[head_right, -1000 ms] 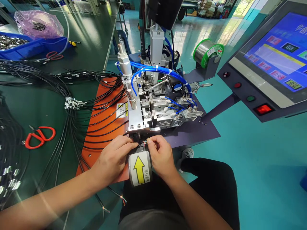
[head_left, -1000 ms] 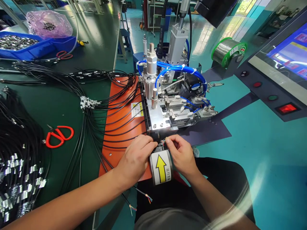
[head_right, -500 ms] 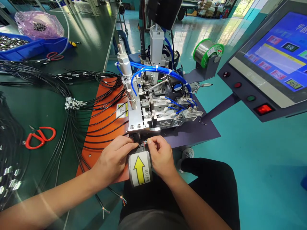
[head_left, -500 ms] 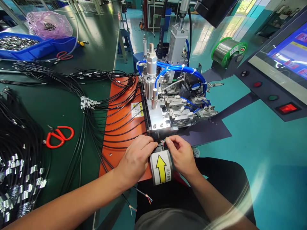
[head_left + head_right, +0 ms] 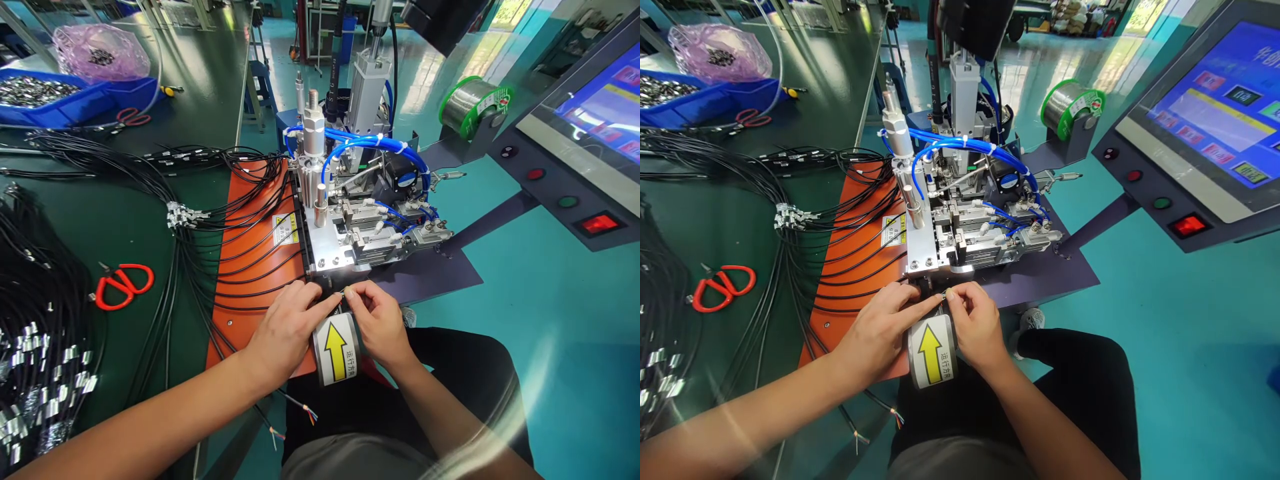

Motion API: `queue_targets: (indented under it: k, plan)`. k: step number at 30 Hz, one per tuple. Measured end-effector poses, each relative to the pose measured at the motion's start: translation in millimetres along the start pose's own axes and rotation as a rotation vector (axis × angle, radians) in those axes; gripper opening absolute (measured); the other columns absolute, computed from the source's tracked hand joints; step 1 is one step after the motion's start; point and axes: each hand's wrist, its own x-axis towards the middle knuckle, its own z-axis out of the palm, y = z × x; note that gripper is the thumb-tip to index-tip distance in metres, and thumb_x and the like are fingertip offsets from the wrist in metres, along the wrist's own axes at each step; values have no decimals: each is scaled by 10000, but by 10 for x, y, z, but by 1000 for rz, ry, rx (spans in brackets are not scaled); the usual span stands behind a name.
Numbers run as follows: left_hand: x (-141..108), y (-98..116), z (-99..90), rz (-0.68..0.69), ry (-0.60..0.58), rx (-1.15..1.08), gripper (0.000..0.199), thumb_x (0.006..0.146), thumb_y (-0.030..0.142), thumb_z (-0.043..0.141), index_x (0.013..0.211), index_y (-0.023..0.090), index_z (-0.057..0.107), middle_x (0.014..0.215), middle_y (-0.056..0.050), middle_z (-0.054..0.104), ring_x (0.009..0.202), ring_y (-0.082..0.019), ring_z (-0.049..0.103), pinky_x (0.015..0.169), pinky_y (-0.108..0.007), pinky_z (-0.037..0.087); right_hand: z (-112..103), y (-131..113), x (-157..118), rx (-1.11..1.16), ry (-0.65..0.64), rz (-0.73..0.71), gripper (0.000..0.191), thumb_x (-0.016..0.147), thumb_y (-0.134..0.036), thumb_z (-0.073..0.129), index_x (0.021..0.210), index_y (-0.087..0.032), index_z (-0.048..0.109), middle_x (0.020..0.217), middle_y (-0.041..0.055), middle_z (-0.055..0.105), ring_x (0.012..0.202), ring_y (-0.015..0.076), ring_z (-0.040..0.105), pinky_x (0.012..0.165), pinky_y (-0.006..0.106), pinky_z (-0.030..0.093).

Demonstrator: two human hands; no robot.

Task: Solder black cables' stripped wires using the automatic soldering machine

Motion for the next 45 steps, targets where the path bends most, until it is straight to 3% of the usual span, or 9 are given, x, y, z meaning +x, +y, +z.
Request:
queue_targets:
  k: [30,39,45]
  plan:
    - [55,53,-60,-49,-43,92,367,929,144,491,1261,257,598,948,-64,495,852,-212,431,738,-346,417,-25,-26,15,-2,-19,-25,222,915,-382,563,851,-193,661,811,18,639,710,163,586,644,274,458]
    - [28,12,1,-14,55,33,356,934,131,484,1249,231,618,953,-68,507,867,-202,450,757,-333,441,-34,-2,16,-23,-32,-16,218,914,-383,558,868,-196,660,823,21,657,723,172,605,652,282,461]
    - [22,19,-3,-17,50,40,360,936,130,486,1259,235,605,958,-65,513,872,-199,449,763,-337,444,-8,-6,13,-54,-22,-18,221,923,-383,531,875,-199,644,812,21,654,703,167,587,647,281,454]
